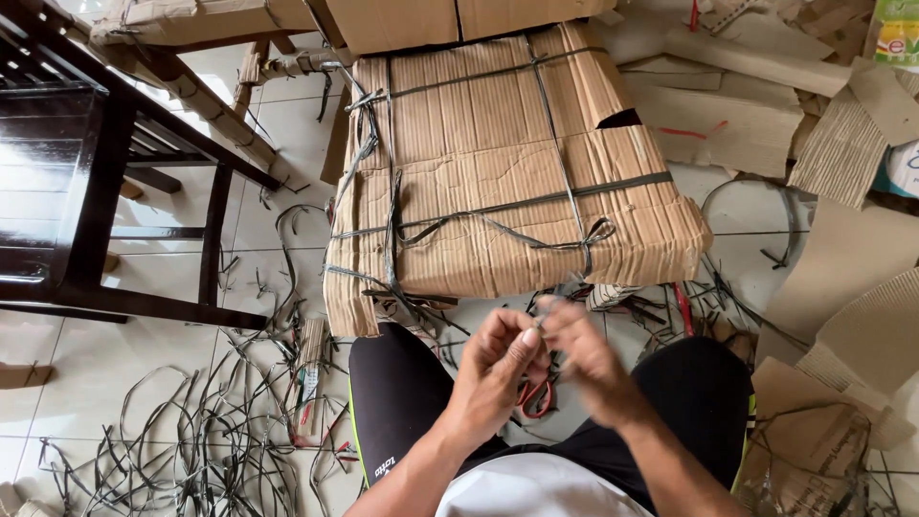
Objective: Wrapping a chair frame with cardboard and securing it with plastic straps for protection.
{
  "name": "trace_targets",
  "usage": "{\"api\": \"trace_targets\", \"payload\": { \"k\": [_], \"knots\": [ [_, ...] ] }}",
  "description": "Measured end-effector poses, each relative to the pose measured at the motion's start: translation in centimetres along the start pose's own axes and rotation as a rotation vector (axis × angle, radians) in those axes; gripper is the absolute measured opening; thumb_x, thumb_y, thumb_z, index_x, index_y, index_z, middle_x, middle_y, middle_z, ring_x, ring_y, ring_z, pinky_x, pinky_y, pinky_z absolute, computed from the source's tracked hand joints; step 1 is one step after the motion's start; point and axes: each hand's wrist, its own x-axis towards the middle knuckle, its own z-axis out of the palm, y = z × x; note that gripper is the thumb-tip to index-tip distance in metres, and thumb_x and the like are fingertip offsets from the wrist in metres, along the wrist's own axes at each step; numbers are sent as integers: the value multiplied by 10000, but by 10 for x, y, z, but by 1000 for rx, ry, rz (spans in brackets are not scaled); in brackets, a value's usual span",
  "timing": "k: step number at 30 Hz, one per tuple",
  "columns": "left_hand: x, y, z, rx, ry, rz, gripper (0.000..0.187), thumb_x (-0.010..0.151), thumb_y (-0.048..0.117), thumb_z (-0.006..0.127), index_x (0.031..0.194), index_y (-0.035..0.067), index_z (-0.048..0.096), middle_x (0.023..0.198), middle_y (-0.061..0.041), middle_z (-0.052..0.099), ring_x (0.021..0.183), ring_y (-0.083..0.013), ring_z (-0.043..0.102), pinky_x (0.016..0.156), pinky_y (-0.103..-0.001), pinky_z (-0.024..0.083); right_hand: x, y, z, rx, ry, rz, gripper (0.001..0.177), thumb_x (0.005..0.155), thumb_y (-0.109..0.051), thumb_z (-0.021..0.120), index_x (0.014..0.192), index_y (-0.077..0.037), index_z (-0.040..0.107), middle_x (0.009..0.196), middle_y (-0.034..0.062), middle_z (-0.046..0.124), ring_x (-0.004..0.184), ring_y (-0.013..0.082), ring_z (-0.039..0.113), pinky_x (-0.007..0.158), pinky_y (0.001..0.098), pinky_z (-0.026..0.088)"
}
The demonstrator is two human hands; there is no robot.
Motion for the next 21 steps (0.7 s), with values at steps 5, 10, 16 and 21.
{"api": "trace_targets", "payload": {
  "k": [5, 10, 16, 21],
  "knots": [
    [19, 29, -4, -21, 133, 272, 208, 994, 160, 682, 1158, 62, 601, 984, -136, 772, 892, -198, 732, 808, -342, 586, -7, -11, 36, 51, -310, 52, 127, 997, -166, 648, 944, -70, 711, 729, 2, 684, 502, 91, 578, 452, 228, 474],
    [45, 47, -15, -124, 377, 339, 174, 974, 87, 678, 1094, -35, 650, 955, -229, 778, 878, -257, 779, 816, -354, 633, 12, -11, 20, 154, -101, -54, 205, 997, -144, 622, 885, -22, 742, 669, 111, 723, 663, 199, 696, 663, 366, 606],
    [54, 66, -33, -36, 371, 430, 200, 1022, 148, 632, 1153, 0, 660, 1069, -208, 762, 932, -246, 774, 823, -327, 647, 31, -4, -23, 405, 59, -38, 334, 1060, -200, 533, 853, 35, 652, 568, 110, 493, 580, 277, 643, 575, 343, 565],
    [47, 58, -27, 406, 153, 321, 397, 1072, 298, 554, 1386, 62, 613, 1287, -180, 683, 1173, -303, 655, 1066, -510, 498, 63, -7, -59, 984, 136, 54, 191, 1111, -270, 523, 1066, -125, 638, 739, -16, 453, 793, 152, 600, 729, 245, 579]
  ]
}}
